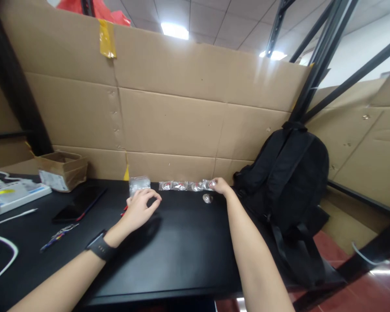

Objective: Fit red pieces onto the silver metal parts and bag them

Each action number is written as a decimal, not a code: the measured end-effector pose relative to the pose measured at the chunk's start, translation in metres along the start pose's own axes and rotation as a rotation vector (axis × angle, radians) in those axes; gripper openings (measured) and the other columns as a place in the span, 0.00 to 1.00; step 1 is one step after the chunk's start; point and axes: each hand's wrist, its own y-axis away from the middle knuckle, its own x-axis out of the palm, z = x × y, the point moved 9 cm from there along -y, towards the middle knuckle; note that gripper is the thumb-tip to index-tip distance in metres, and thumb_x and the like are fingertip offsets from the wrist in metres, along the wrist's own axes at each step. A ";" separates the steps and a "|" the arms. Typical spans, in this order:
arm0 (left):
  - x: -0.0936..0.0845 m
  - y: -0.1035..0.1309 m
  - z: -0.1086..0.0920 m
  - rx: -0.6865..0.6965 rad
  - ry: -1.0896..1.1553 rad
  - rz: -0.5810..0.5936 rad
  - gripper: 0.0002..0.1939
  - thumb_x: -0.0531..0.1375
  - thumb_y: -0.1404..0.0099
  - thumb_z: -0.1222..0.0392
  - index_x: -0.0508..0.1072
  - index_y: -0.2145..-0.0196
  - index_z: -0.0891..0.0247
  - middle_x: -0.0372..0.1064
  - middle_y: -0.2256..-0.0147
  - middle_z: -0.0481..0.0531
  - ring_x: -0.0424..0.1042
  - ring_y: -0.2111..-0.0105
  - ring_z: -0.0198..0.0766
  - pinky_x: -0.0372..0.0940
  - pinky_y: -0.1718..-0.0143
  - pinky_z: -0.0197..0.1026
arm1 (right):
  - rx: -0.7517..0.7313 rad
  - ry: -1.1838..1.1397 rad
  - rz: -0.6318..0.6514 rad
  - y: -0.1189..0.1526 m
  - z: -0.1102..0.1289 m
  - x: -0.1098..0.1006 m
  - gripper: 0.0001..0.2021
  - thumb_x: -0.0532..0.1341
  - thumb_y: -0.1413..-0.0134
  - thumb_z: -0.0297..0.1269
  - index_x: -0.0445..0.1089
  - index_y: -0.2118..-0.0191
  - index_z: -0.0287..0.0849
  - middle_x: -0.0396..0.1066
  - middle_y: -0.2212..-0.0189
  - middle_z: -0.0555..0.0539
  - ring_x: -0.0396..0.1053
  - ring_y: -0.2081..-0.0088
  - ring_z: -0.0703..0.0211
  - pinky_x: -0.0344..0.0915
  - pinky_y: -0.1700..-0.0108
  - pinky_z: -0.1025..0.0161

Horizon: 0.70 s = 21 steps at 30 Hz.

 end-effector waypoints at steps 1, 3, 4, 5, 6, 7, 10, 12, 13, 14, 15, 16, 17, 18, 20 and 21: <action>-0.001 0.000 -0.002 0.008 -0.002 -0.001 0.09 0.56 0.33 0.55 0.77 0.65 0.52 0.73 0.53 0.49 0.63 0.47 0.50 0.55 0.52 0.51 | 0.011 0.017 0.019 -0.005 -0.006 0.001 0.10 0.69 0.56 0.29 0.76 0.64 0.37 0.79 0.68 0.44 0.74 0.67 0.57 0.68 0.65 0.66; -0.003 0.000 -0.003 0.018 -0.013 0.003 0.09 0.56 0.33 0.54 0.77 0.64 0.52 0.73 0.53 0.50 0.63 0.47 0.50 0.54 0.52 0.51 | 0.036 0.057 0.047 -0.013 -0.014 0.006 0.09 0.69 0.56 0.28 0.76 0.65 0.38 0.78 0.70 0.45 0.74 0.68 0.58 0.67 0.66 0.67; -0.004 0.000 -0.003 0.017 -0.024 0.005 0.09 0.56 0.33 0.54 0.77 0.64 0.51 0.73 0.53 0.50 0.63 0.47 0.50 0.54 0.52 0.52 | 0.050 0.077 0.053 -0.016 -0.017 0.008 0.09 0.69 0.57 0.28 0.77 0.66 0.38 0.78 0.69 0.45 0.74 0.68 0.58 0.67 0.65 0.67; -0.006 -0.001 -0.001 0.012 -0.037 0.006 0.09 0.56 0.33 0.54 0.77 0.64 0.51 0.73 0.53 0.50 0.63 0.47 0.50 0.54 0.52 0.52 | 0.067 0.097 0.049 -0.019 -0.020 0.009 0.10 0.70 0.58 0.29 0.77 0.66 0.39 0.79 0.69 0.45 0.74 0.67 0.57 0.67 0.64 0.66; -0.008 -0.003 0.001 0.003 -0.052 0.007 0.09 0.56 0.33 0.54 0.77 0.64 0.51 0.73 0.52 0.49 0.63 0.47 0.50 0.54 0.52 0.52 | 0.085 0.116 0.036 -0.021 -0.022 0.009 0.11 0.71 0.60 0.30 0.76 0.65 0.39 0.79 0.67 0.44 0.74 0.66 0.56 0.67 0.63 0.65; -0.010 -0.004 0.005 -0.011 -0.069 0.005 0.09 0.56 0.34 0.55 0.77 0.64 0.50 0.73 0.52 0.49 0.63 0.46 0.50 0.54 0.52 0.52 | 0.105 0.135 0.014 -0.023 -0.025 0.009 0.13 0.72 0.61 0.31 0.76 0.64 0.40 0.79 0.65 0.43 0.75 0.63 0.54 0.67 0.61 0.63; -0.021 -0.011 0.024 -0.057 -0.139 -0.014 0.08 0.57 0.35 0.55 0.77 0.64 0.51 0.73 0.52 0.50 0.62 0.46 0.51 0.54 0.52 0.52 | 0.160 0.194 -0.070 -0.021 -0.030 0.005 0.19 0.73 0.62 0.38 0.75 0.59 0.43 0.77 0.55 0.42 0.73 0.54 0.46 0.65 0.53 0.54; -0.031 -0.016 0.041 -0.102 -0.196 -0.049 0.08 0.57 0.36 0.56 0.77 0.63 0.53 0.74 0.53 0.51 0.63 0.47 0.52 0.54 0.51 0.52 | 0.172 0.248 -0.099 -0.016 -0.029 0.004 0.19 0.73 0.60 0.42 0.74 0.59 0.45 0.76 0.55 0.43 0.71 0.52 0.44 0.63 0.50 0.49; -0.038 -0.018 0.051 -0.135 -0.224 -0.078 0.08 0.57 0.37 0.57 0.76 0.63 0.53 0.74 0.54 0.52 0.64 0.48 0.52 0.55 0.51 0.52 | 0.169 0.269 -0.108 -0.012 -0.028 0.003 0.18 0.73 0.60 0.44 0.74 0.60 0.46 0.77 0.56 0.44 0.72 0.52 0.43 0.62 0.49 0.47; -0.046 -0.019 0.062 -0.182 -0.246 -0.111 0.09 0.56 0.36 0.57 0.76 0.62 0.55 0.75 0.56 0.53 0.66 0.50 0.52 0.56 0.52 0.52 | 0.163 0.284 -0.124 -0.008 -0.026 0.001 0.18 0.72 0.59 0.45 0.74 0.61 0.46 0.77 0.57 0.44 0.72 0.52 0.44 0.62 0.49 0.46; -0.053 -0.020 0.074 -0.232 -0.261 -0.142 0.10 0.56 0.36 0.57 0.76 0.61 0.56 0.76 0.56 0.54 0.67 0.52 0.52 0.57 0.52 0.51 | 0.156 0.289 -0.146 -0.003 -0.023 -0.002 0.18 0.72 0.58 0.46 0.75 0.60 0.46 0.77 0.57 0.44 0.72 0.53 0.44 0.62 0.50 0.46; -0.059 -0.019 0.084 -0.273 -0.268 -0.167 0.10 0.55 0.36 0.58 0.75 0.60 0.56 0.76 0.57 0.54 0.68 0.53 0.51 0.58 0.53 0.51 | 0.152 0.286 -0.181 0.002 -0.021 -0.006 0.18 0.72 0.57 0.46 0.75 0.59 0.45 0.77 0.57 0.43 0.73 0.53 0.44 0.63 0.50 0.47; -0.062 -0.019 0.091 -0.298 -0.269 -0.172 0.11 0.55 0.37 0.58 0.75 0.59 0.57 0.77 0.57 0.54 0.69 0.53 0.51 0.59 0.54 0.50 | 0.146 0.283 -0.220 0.008 -0.019 -0.011 0.18 0.71 0.56 0.46 0.75 0.59 0.45 0.77 0.56 0.42 0.72 0.53 0.44 0.63 0.51 0.47; -0.062 -0.020 0.097 -0.305 -0.268 -0.157 0.11 0.55 0.37 0.58 0.75 0.59 0.57 0.77 0.57 0.54 0.70 0.54 0.50 0.59 0.54 0.49 | 0.136 0.281 -0.254 0.014 -0.017 -0.014 0.17 0.70 0.54 0.45 0.75 0.58 0.44 0.77 0.56 0.41 0.72 0.52 0.43 0.64 0.52 0.48; -0.055 -0.021 0.100 -0.271 -0.269 -0.093 0.11 0.55 0.37 0.59 0.77 0.60 0.56 0.78 0.58 0.53 0.71 0.54 0.49 0.60 0.54 0.48 | 0.076 0.269 -0.265 0.025 -0.011 -0.015 0.14 0.67 0.50 0.44 0.76 0.58 0.44 0.77 0.56 0.41 0.72 0.51 0.43 0.65 0.53 0.50; -0.048 -0.021 0.099 -0.240 -0.274 -0.054 0.12 0.55 0.36 0.59 0.78 0.61 0.55 0.79 0.59 0.53 0.71 0.53 0.49 0.60 0.53 0.48 | 0.031 0.256 -0.242 0.030 -0.007 -0.012 0.12 0.67 0.49 0.43 0.77 0.59 0.44 0.78 0.57 0.41 0.73 0.52 0.44 0.65 0.53 0.52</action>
